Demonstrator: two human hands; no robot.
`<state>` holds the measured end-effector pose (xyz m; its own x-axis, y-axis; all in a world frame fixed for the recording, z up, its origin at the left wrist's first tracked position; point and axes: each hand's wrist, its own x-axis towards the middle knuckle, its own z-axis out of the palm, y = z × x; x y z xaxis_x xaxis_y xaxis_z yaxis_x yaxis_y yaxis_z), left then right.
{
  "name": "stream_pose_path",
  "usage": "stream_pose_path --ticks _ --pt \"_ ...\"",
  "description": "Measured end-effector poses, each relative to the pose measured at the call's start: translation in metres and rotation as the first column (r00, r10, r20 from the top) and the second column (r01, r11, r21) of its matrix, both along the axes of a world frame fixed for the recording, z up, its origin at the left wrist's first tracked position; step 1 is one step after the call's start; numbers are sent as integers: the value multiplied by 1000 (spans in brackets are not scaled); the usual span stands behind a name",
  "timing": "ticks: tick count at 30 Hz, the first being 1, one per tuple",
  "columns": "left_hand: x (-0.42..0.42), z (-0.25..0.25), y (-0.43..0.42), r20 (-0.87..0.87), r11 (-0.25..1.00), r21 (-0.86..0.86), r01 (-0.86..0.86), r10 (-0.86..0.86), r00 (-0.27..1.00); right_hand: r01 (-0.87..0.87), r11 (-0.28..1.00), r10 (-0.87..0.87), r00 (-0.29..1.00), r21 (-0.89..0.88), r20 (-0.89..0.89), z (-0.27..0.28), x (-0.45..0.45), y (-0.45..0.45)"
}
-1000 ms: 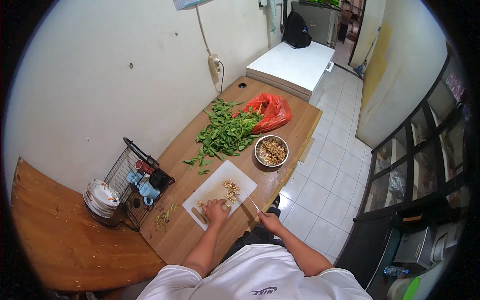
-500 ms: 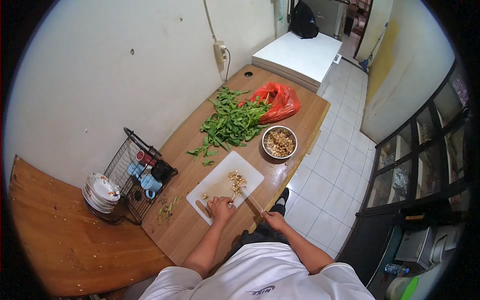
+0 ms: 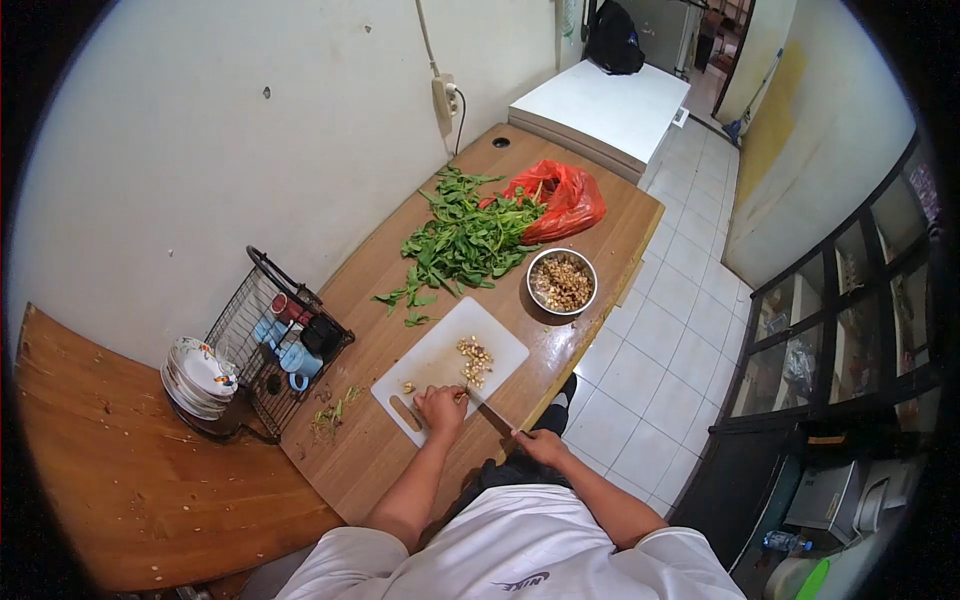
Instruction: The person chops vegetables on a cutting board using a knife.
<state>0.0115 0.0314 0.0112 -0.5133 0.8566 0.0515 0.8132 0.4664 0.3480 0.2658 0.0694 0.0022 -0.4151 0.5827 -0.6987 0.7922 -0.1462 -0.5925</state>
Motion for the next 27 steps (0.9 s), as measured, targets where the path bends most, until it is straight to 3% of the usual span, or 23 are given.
stream_pose_path --ticks 3,9,12,14,15,18,27 --pt "0 0 0 13 999 49 9 -10 1000 -38 995 38 999 -91 3 12 -1 3" --pt "0 -7 0 2 998 68 -3 3 1000 -44 996 48 997 -73 56 22 -8 6" --pt "0 -13 -1 1 999 42 -28 28 1000 -87 996 87 996 -25 -6 29 -18 11" --pt "2 -3 2 2 999 26 -21 21 1000 -158 987 158 976 -11 150 29 -37 20" --pt "3 -5 2 3 1000 25 -16 16 1000 -172 985 167 975 20 148 47 -44 23" --pt "-2 -8 1 -12 999 -17 -45 44 999 -122 985 105 985 120 138 39 -49 18" --pt "1 -18 -2 46 993 78 -87 84 995 -93 995 89 987 22 132 28 -8 -3"
